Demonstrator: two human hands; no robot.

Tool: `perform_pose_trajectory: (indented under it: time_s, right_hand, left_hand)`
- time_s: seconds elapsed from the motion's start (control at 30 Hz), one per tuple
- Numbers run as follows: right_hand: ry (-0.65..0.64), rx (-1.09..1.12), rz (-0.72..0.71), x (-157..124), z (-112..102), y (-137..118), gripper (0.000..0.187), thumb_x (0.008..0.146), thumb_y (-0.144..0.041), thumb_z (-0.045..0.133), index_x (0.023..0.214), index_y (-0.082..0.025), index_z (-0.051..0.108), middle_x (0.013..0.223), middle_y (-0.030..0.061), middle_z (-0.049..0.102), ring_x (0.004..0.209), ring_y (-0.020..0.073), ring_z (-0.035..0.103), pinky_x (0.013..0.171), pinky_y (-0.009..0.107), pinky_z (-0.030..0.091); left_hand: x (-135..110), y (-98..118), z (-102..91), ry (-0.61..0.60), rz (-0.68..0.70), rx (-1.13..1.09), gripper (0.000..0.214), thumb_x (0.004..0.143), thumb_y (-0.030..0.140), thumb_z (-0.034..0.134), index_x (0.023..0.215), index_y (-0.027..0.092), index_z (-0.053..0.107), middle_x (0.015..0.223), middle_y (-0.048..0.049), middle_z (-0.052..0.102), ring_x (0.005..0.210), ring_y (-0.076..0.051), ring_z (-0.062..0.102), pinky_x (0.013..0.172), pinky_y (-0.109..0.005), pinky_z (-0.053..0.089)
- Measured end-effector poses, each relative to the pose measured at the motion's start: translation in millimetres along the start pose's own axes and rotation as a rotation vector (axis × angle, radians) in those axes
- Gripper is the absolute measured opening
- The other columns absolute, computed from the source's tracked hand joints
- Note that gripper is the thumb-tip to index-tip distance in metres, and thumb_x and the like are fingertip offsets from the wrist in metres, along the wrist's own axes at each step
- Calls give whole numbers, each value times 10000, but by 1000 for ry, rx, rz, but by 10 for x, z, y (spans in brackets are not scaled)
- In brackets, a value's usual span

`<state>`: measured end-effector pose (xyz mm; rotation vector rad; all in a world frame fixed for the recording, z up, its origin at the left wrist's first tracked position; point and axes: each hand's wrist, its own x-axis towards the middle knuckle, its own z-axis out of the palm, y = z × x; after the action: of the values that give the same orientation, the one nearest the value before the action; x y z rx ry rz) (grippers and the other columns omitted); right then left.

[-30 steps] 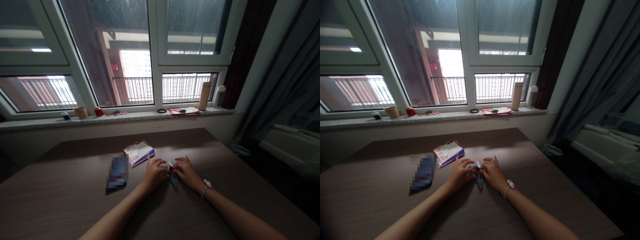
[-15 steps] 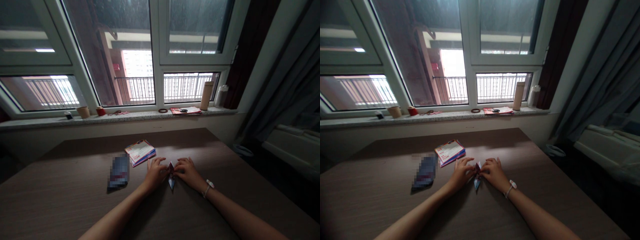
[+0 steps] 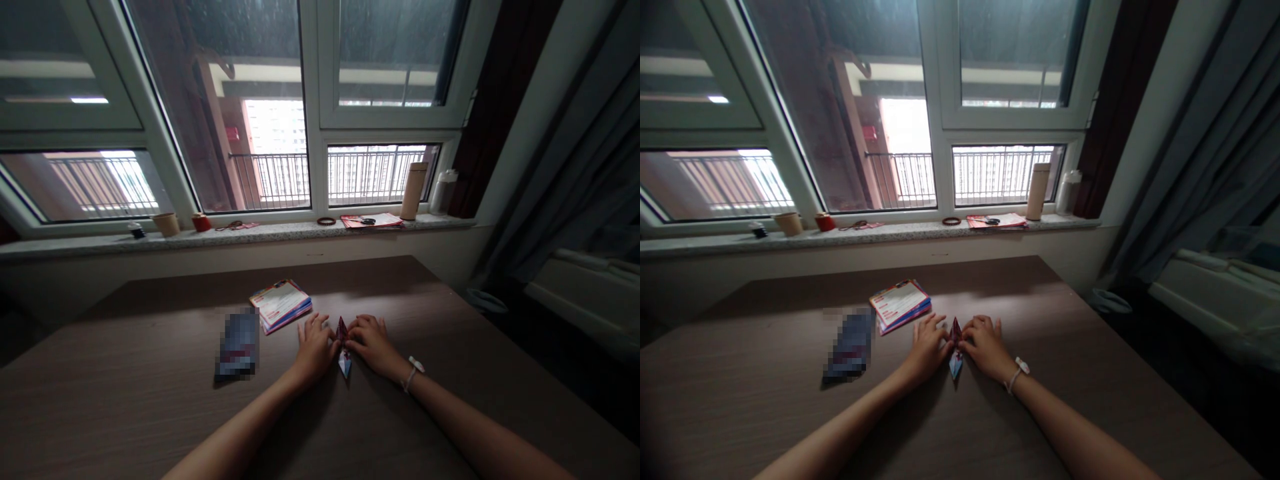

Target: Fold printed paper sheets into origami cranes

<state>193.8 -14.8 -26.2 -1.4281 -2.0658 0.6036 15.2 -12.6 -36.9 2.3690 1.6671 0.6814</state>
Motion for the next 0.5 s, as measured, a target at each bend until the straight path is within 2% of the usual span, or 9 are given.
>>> perform_pose_trajectory:
  time_s: [0.23,0.37,0.5]
  right_hand:
    - [43,44,6,-12,-14,42,184,862,-307,560,764,-292,714,1077,-20,692,1263,269,382,1081,593,-62]
    - [40,32,8,-10,-30,42,195,861,-318,558,761,-290,723,1062,-19,706,1270,262,387,1082,593,-83]
    - [71,13,-11,-17,-34,-6,176,834,-327,586,720,-270,707,1020,-11,715,1275,268,386,1078,602,-94]
  left_hand:
    - [0,-31,-38,68,2,-27,192,782,251,702,971,236,672,1383,-94,470,1335,-316,319,1077,-597,249]
    - [-3,-8,-60,63,3,4,98,785,301,704,865,245,715,1437,-79,420,1348,-333,288,1079,-609,222]
    - [2,2,-81,37,-27,11,100,777,312,711,856,252,727,1443,-85,417,1356,-343,277,1069,-633,204]
